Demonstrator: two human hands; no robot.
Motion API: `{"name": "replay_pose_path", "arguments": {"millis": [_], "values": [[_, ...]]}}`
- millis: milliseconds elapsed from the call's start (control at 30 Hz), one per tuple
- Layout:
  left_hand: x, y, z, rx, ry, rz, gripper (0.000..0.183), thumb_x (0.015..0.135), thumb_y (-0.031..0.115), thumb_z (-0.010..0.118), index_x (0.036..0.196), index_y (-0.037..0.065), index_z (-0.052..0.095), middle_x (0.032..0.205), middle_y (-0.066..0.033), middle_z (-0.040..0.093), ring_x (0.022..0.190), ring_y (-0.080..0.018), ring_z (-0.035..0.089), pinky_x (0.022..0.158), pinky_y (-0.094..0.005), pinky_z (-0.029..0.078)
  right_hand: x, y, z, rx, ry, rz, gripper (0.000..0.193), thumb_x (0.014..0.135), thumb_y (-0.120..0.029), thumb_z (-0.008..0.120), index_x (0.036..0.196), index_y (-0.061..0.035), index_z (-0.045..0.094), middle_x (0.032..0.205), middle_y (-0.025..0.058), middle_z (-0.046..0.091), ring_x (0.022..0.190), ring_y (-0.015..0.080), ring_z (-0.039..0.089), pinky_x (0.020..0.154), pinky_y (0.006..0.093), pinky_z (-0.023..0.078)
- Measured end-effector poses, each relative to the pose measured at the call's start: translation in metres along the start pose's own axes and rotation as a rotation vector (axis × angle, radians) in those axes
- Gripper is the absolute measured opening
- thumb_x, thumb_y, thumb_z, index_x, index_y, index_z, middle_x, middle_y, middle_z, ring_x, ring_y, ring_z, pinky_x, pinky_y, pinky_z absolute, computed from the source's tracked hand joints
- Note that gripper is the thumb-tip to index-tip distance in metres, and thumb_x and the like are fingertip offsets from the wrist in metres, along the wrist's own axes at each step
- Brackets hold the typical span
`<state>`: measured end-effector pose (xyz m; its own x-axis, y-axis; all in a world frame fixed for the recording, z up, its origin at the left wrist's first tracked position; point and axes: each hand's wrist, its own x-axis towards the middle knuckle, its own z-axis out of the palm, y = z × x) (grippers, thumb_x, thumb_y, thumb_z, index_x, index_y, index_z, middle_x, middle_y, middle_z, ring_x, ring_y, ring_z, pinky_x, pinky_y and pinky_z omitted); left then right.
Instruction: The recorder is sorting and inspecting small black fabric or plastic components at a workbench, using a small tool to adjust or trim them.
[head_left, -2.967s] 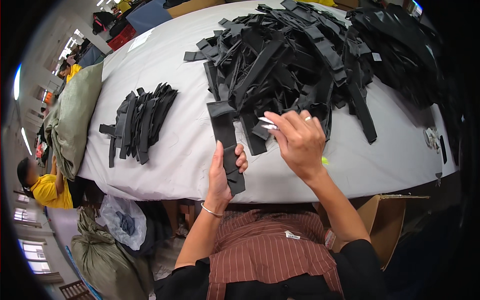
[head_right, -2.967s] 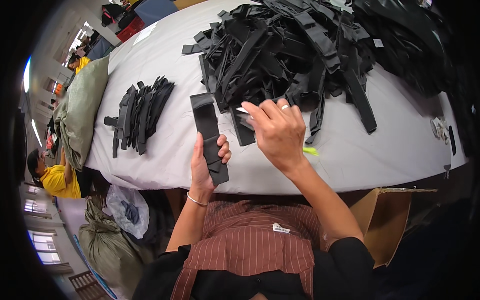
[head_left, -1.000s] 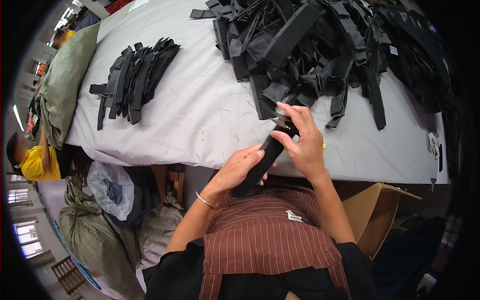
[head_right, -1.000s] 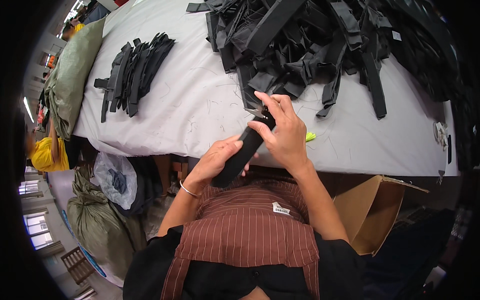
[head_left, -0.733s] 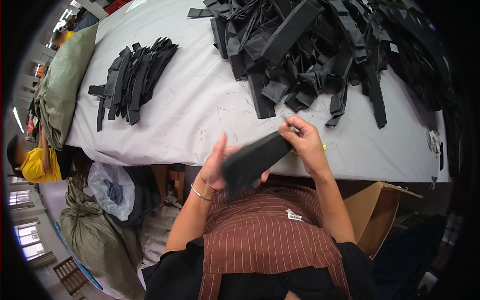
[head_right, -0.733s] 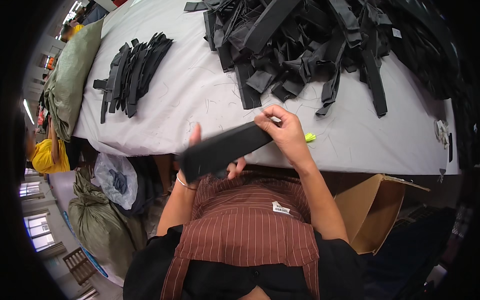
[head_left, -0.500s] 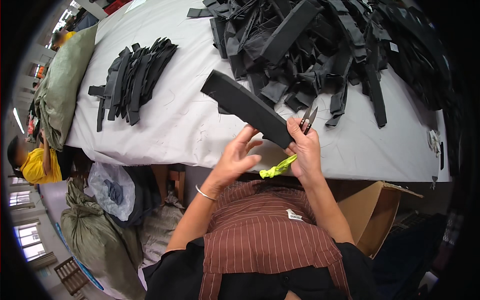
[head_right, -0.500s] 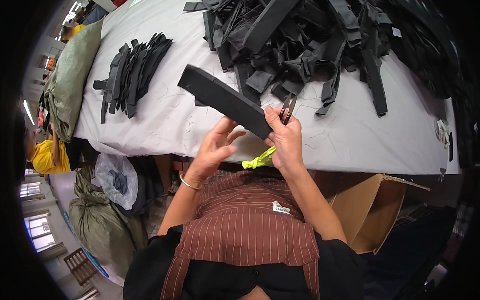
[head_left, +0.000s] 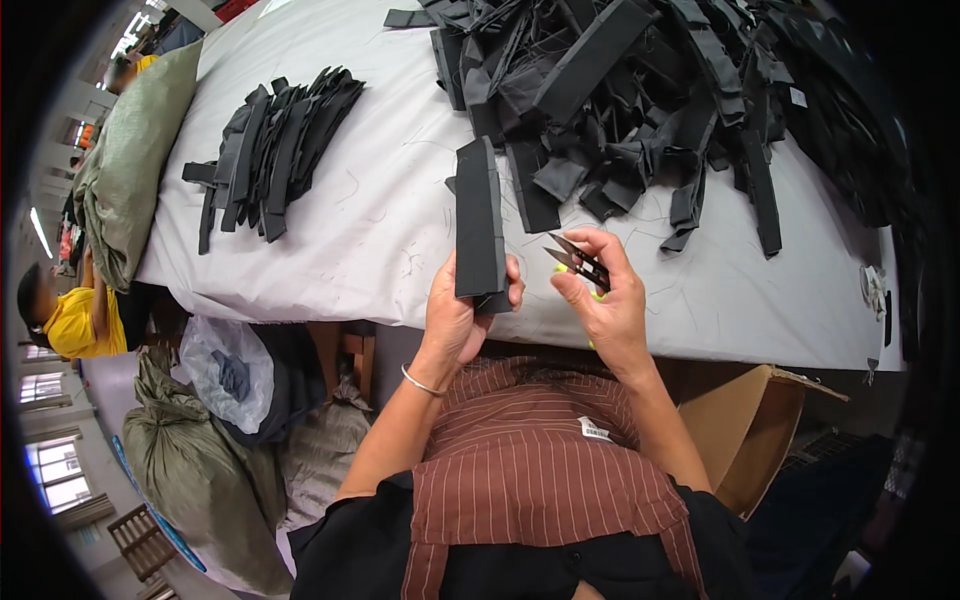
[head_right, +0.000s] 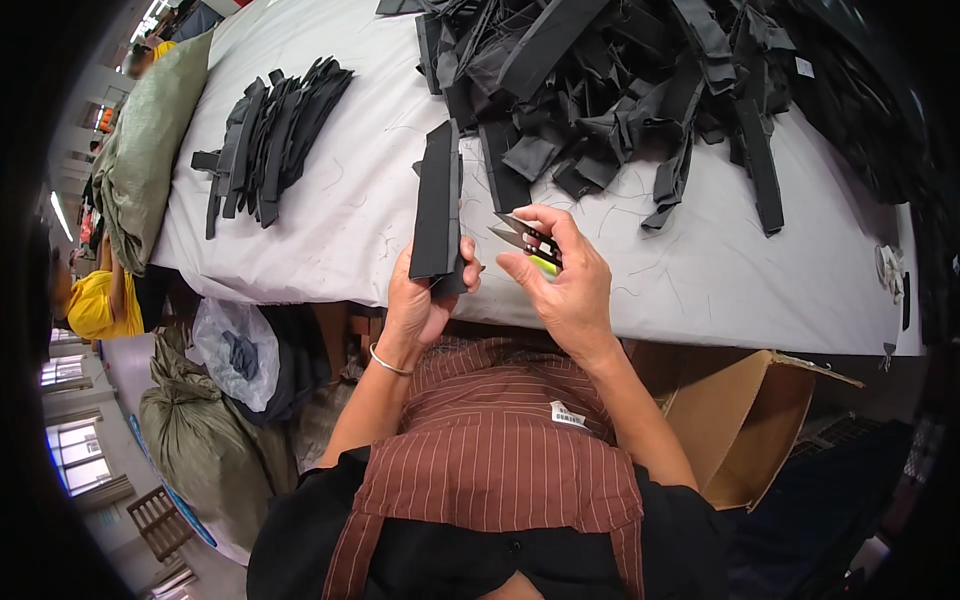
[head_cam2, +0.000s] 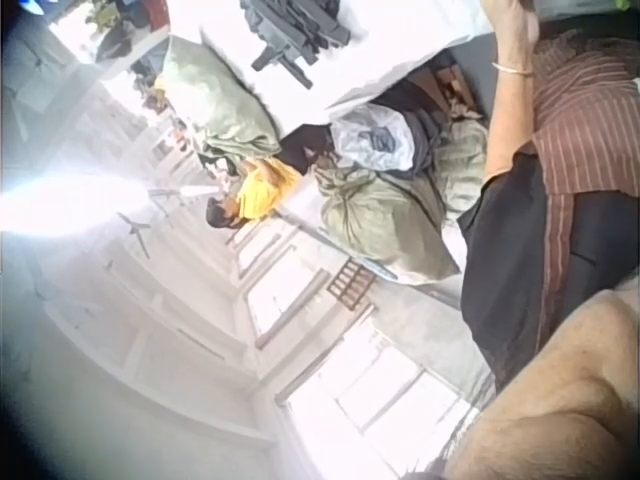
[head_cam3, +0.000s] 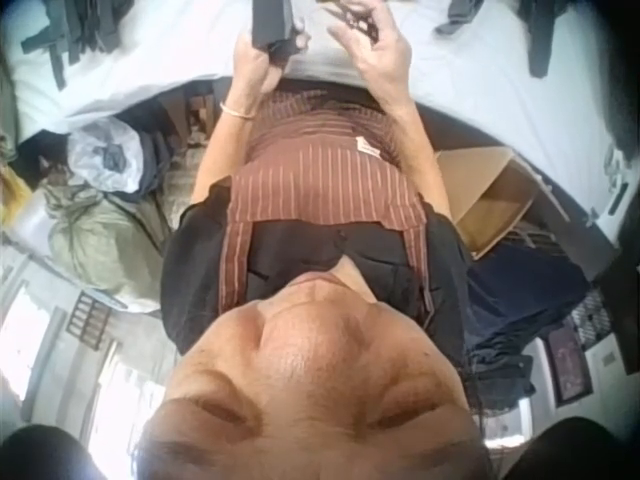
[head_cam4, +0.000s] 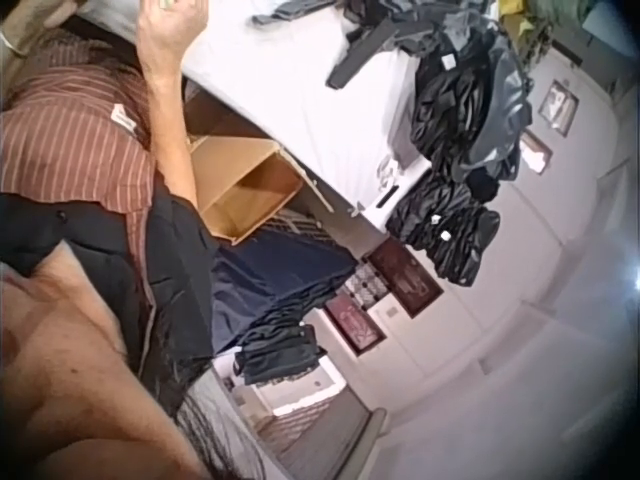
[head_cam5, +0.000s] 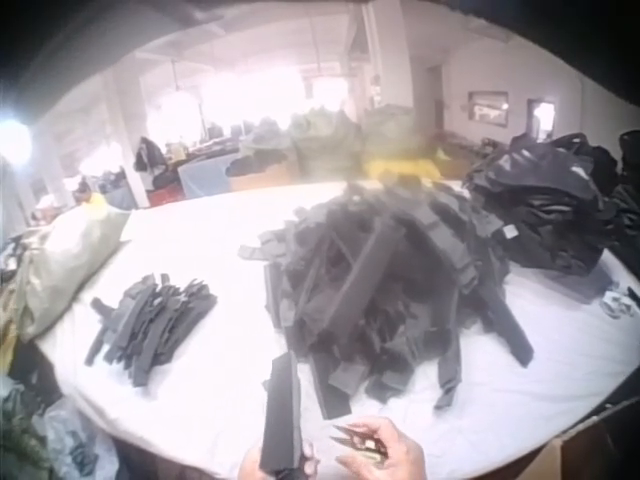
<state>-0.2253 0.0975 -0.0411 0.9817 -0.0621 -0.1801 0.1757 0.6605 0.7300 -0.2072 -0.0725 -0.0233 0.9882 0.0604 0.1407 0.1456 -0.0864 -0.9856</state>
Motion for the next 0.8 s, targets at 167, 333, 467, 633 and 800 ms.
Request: {"name": "replay_pose_path", "arguments": {"millis": [167,333,467,633,800], "values": [[-0.004,0.000,0.003,-0.052,-0.012,-0.076,0.015,0.097,0.017,0.051,0.105,0.005,0.049,0.086,-0.0119,0.060,0.066,-0.0180,0.058,0.061,-0.0298,0.050,0.006,-0.007,-0.002,-0.274,-0.108,-0.239,0.019,0.078,-0.012,0.073,0.095,-0.0064,0.067,0.080,0.0050,0.065,0.069,0.0172,0.059,0.064,0.0284,0.047],[-0.007,0.000,0.009,-0.046,-0.080,-0.137,0.016,0.097,0.017,0.051,0.106,0.005,0.048,0.084,-0.0119,0.060,0.064,-0.0177,0.058,0.059,-0.0281,0.049,0.006,0.008,0.002,-0.337,-0.010,-0.255,0.015,0.078,-0.010,0.072,0.091,-0.0062,0.068,0.078,0.0057,0.066,0.067,0.0193,0.060,0.061,0.0292,0.046],[-0.006,-0.003,0.006,-0.025,-0.103,-0.143,0.017,0.095,0.016,0.052,0.107,0.005,0.048,0.083,-0.0118,0.060,0.065,-0.0171,0.058,0.058,-0.0272,0.048,0.002,0.008,-0.004,-0.246,0.052,-0.154,0.012,0.080,-0.012,0.071,0.090,-0.0068,0.068,0.078,0.0056,0.067,0.067,0.0192,0.062,0.061,0.0288,0.047],[-0.005,-0.007,0.009,0.201,-0.080,-0.071,0.020,0.094,0.014,0.055,0.111,0.005,0.051,0.084,-0.0076,0.061,0.068,-0.0126,0.058,0.060,-0.0248,0.048,0.003,-0.003,-0.003,-0.307,-0.043,-0.122,0.013,0.082,-0.016,0.069,0.091,-0.0072,0.067,0.079,0.0057,0.068,0.068,0.0198,0.064,0.060,0.0293,0.049],[-0.002,-0.019,0.001,0.630,-0.073,0.125,0.021,0.092,0.011,0.058,0.110,0.001,0.055,0.096,-0.0025,0.062,0.084,-0.0061,0.056,0.073,-0.0205,0.047,0.004,-0.013,0.006,-0.434,-0.121,-0.072,0.014,0.081,-0.018,0.069,0.090,-0.0080,0.065,0.077,0.0063,0.068,0.066,0.0209,0.065,0.057,0.0314,0.048]]}}
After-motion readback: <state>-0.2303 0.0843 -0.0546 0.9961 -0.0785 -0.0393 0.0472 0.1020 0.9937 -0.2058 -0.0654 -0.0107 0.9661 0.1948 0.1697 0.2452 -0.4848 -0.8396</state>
